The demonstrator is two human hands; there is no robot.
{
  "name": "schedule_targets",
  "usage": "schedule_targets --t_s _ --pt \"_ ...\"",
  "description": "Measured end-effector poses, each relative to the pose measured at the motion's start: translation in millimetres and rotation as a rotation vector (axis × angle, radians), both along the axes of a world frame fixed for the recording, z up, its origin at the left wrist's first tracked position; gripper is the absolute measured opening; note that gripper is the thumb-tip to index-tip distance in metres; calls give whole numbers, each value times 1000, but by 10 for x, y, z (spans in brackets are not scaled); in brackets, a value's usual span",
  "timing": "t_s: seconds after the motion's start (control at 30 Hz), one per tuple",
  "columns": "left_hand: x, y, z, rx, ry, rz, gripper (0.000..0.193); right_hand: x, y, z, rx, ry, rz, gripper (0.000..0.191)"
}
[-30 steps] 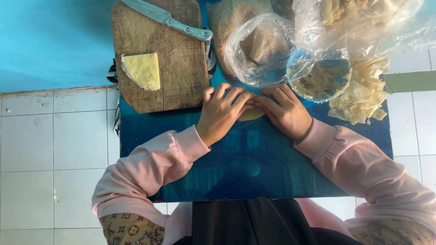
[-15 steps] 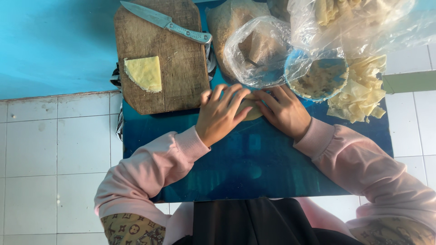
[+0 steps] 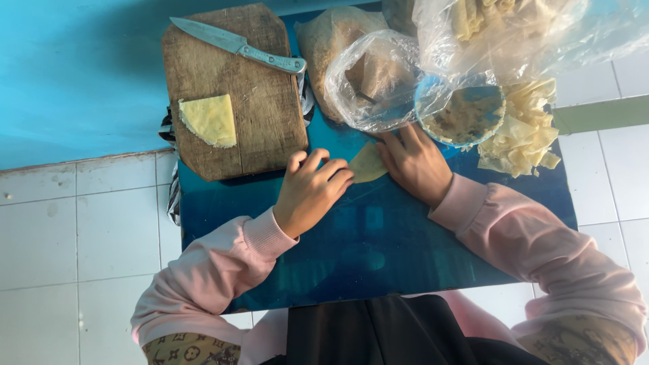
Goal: The person folds thin pastry sheets into small triangular pieces and stacks them on the table. They then spoon a brown filling from a bowl onto the stacked pastry sheets and fold the sheets over the filling by hand to form a filled pastry.
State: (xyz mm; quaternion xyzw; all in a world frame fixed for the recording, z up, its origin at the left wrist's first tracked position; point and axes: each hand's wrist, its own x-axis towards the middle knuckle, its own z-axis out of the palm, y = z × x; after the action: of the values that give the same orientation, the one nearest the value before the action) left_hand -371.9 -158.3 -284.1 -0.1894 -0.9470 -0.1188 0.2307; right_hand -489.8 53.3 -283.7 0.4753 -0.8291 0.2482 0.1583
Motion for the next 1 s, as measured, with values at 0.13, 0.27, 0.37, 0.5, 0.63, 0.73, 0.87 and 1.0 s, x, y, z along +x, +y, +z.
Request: schedule_targets --t_s 0.13,0.27,0.37,0.5,0.63,0.73,0.87,1.0 --pt "43 -16 -17 -144 96 -24 9 68 -78 3 84 142 -51 25" --pt "60 3 -13 -232 105 -35 7 106 -108 85 157 228 -92 30" --pt "80 27 -5 -250 101 -25 6 230 -82 193 165 186 -142 20" --pt "80 50 2 -219 126 -17 10 422 74 443 89 130 -133 23" --pt "61 48 -15 -128 8 -49 21 361 322 789 15 183 -221 12" --pt "64 32 -50 -91 21 -28 15 65 511 1029 61 306 -302 16" --pt "32 47 -95 -180 67 -3 11 -490 398 1103 -54 480 -413 9" --pt "39 61 -93 -272 119 8 12 -889 284 1105 -55 694 -399 15"
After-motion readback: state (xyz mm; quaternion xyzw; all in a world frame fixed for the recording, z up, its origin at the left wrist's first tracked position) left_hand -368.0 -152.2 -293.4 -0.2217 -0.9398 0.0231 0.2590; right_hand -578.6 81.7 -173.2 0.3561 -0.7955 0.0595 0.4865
